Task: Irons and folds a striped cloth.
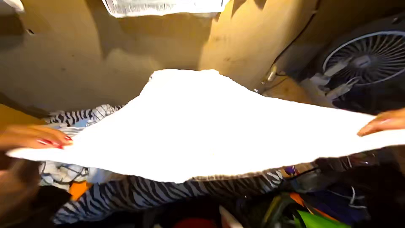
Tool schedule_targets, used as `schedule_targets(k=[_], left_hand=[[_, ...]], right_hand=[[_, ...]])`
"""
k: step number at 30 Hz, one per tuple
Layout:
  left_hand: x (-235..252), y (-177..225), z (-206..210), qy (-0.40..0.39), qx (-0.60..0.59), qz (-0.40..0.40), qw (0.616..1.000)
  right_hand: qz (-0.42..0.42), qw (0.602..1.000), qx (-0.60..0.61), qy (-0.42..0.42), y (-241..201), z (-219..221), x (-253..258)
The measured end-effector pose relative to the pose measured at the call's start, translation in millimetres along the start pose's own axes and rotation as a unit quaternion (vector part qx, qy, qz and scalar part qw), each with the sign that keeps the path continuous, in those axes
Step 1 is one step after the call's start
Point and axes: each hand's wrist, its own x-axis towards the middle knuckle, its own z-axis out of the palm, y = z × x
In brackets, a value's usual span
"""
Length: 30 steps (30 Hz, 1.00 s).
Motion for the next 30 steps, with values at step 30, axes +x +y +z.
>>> schedule_targets(k=[30], left_hand=[[-99, -160, 146, -0.083, 0.018, -0.576, 0.813]], right_hand=[[0.466, 0.880, -0.021, -0.087, 141, 189, -64]])
